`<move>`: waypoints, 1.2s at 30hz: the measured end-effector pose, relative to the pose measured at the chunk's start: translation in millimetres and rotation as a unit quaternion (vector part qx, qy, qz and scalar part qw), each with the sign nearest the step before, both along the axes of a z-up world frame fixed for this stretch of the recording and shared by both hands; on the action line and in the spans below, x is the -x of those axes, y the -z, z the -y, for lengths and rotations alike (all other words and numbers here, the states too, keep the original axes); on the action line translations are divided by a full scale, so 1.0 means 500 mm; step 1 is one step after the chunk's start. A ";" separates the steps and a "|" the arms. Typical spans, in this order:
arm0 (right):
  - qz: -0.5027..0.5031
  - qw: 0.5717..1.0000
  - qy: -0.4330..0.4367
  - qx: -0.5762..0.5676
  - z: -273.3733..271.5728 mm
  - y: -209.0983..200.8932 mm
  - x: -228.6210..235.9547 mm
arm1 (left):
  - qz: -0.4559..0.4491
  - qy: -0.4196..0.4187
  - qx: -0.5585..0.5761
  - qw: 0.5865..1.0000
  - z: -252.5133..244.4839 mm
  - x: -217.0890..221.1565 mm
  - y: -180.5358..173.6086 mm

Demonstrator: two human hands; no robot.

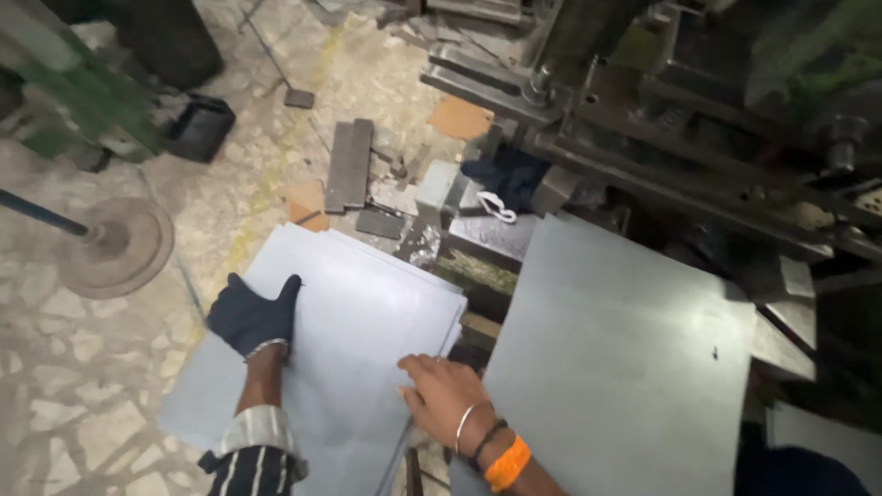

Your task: Operating an industrial metal stamping press to process and stack thin metal sheets.

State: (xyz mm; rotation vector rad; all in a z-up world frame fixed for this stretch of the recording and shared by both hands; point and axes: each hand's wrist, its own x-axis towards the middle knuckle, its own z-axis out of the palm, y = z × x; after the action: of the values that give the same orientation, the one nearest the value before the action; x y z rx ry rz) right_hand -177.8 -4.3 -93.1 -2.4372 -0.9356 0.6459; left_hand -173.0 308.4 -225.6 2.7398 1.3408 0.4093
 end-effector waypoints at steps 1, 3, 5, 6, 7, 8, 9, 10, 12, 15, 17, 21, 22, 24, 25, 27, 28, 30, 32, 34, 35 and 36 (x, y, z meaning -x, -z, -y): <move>0.004 1.000 -0.002 -0.003 -0.003 0.006 -0.006 | 0.004 -0.002 -0.003 1.000 -0.020 -0.012 -0.008; 0.017 0.999 0.013 -0.025 -0.004 0.017 0.002 | -0.110 0.003 0.076 0.991 -0.052 -0.011 -0.023; 0.007 0.999 0.040 -0.031 -0.001 0.005 0.007 | -0.112 -0.016 0.140 0.984 -0.078 -0.011 -0.005; 0.003 0.997 0.068 -0.036 -0.001 -0.002 0.003 | -0.107 -0.031 0.204 0.973 -0.093 -0.018 0.001; 0.005 0.997 0.065 -0.037 -0.004 0.011 0.000 | -0.104 -0.034 0.204 0.973 -0.104 -0.019 -0.002; 0.010 0.997 0.073 -0.001 -0.007 0.024 -0.003 | -0.094 -0.027 0.225 0.969 -0.115 -0.018 -0.005; 0.014 0.996 0.083 0.033 -0.012 0.036 -0.006 | -0.084 -0.020 0.244 0.966 -0.129 -0.018 -0.010; 0.016 0.996 0.080 0.031 -0.010 0.063 -0.006 | -0.081 -0.022 0.242 0.967 -0.122 -0.011 -0.043; 0.058 0.990 0.125 -0.016 -0.014 0.115 -0.009 | 0.019 0.053 0.190 0.980 -0.116 -0.003 -0.117; 0.033 0.967 0.198 -0.157 -0.020 0.073 -0.023 | 0.052 0.054 0.181 0.981 -0.107 -0.004 -0.237; -0.034 0.938 0.249 -0.240 -0.014 0.043 -0.012 | 0.116 0.052 0.191 0.973 -0.134 0.011 -0.265; -0.273 0.840 0.309 -0.352 0.023 -0.065 0.010 | 0.146 0.041 0.309 0.939 -0.105 0.017 -0.370; -0.268 0.840 0.308 -0.356 0.044 -0.036 0.014 | 0.150 0.045 0.308 0.939 -0.079 0.019 -0.395; -0.410 0.634 0.419 -0.504 0.090 0.026 0.029 | 0.154 0.002 0.533 0.832 -0.021 0.026 -0.440; -0.403 0.632 0.422 -0.510 0.119 -0.014 0.022 | 0.152 0.011 0.534 0.832 0.013 0.032 -0.453; -0.290 0.683 0.514 -0.430 0.178 -0.096 0.013 | 0.237 0.057 0.693 0.679 0.081 0.045 -0.480; -0.283 0.678 0.520 -0.436 0.220 -0.112 0.012 | 0.231 0.067 0.695 0.678 0.078 0.044 -0.404; -0.231 0.678 0.513 -0.474 0.311 -0.140 0.006 | 0.310 0.140 0.799 0.496 0.078 0.025 -0.247; -0.201 0.671 0.508 -0.501 0.401 -0.129 0.004 | 0.363 0.161 0.779 0.485 0.162 0.013 -0.162; -0.172 0.667 0.500 -0.525 0.486 -0.120 0.001 | 0.420 0.178 0.756 0.470 0.286 -0.003 -0.204; -0.169 0.665 0.486 -0.541 0.522 -0.118 0.000 | 0.294 0.207 0.747 0.559 0.362 0.006 -0.296; -0.165 0.664 0.471 -0.557 0.558 -0.116 0.000 | 0.161 0.233 0.719 0.635 0.433 0.035 -0.390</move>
State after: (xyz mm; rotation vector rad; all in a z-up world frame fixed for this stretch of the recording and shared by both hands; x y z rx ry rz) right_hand -177.6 -283.1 -34.9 -1.2453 0.2086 0.0147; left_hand -190.5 91.8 -30.7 1.3539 0.3462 -0.2012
